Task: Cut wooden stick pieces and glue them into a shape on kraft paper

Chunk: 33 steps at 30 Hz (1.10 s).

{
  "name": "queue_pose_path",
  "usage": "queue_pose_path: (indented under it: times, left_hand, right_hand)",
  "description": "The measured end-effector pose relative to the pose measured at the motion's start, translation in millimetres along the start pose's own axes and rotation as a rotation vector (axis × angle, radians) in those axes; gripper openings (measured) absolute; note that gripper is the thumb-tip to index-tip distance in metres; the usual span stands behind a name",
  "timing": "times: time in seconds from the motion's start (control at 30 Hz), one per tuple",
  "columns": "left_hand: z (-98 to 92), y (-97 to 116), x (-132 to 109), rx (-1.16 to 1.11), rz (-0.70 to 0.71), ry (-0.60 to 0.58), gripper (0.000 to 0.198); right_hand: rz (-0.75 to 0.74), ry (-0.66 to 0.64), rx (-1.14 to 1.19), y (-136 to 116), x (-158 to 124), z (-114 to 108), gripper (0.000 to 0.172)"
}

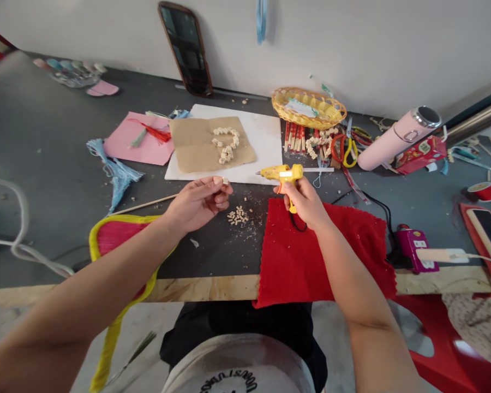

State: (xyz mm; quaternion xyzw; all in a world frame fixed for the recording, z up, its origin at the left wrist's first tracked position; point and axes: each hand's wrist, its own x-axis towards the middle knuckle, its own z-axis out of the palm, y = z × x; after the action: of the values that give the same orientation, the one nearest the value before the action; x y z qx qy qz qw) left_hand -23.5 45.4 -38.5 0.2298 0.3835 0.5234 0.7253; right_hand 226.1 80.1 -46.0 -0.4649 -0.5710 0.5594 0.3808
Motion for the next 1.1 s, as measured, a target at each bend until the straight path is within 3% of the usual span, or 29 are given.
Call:
queue_pose_path:
  times: [0.3, 0.47, 0.53, 0.63, 0.73, 0.8, 0.87, 0.97, 1.1]
  left_hand:
    - [0.1, -0.2, -0.7, -0.008, 0.0, -0.004, 0.02]
    - [0.4, -0.4, -0.4, -0.005, 0.002, -0.002, 0.018]
    - [1.0, -0.1, -0.7, -0.007, 0.001, 0.001, 0.018]
    - [1.4, 0.2, -1.2, -0.011, -0.002, 0.006, 0.018]
    - [1.1, 0.3, -1.1, -0.011, -0.002, 0.0, 0.019]
    - [0.7, 0.0, -0.7, -0.009, 0.001, -0.002, 0.019]
    - [0.4, -0.5, -0.2, -0.005, 0.001, 0.001, 0.019]
    - [0.0, -1.9, 0.5, -0.001, -0.002, -0.002, 0.021]
    - [0.3, -2.9, 0.0, 0.007, 0.013, -0.019, 0.023]
  right_hand:
    - [0.094, 0.186, -0.2, 1.9, 5.8, -18.1, 0.04]
    - [0.033, 0.095, -0.014, 4.4, 6.3, -9.7, 0.044]
    - [0.037, 0.042, -0.048, 6.8, 6.3, -8.7, 0.049]
    - [-0.001, 0.057, -0.307, 8.5, 6.9, -15.4, 0.052]
    - [-0.078, 0.189, -0.695, 5.2, 7.1, -25.0, 0.041]
    - [-0.181, 0.292, -0.877, 1.1, 5.3, -26.2, 0.031]
    - [-0.365, 0.332, -0.915, -2.5, 1.4, -19.3, 0.026]
    - [-0.647, 0.165, -0.848, -3.3, -7.5, 5.4, 0.018]
    - [-0.768, -0.24, -0.942, 4.1, -17.6, 43.2, 0.022]
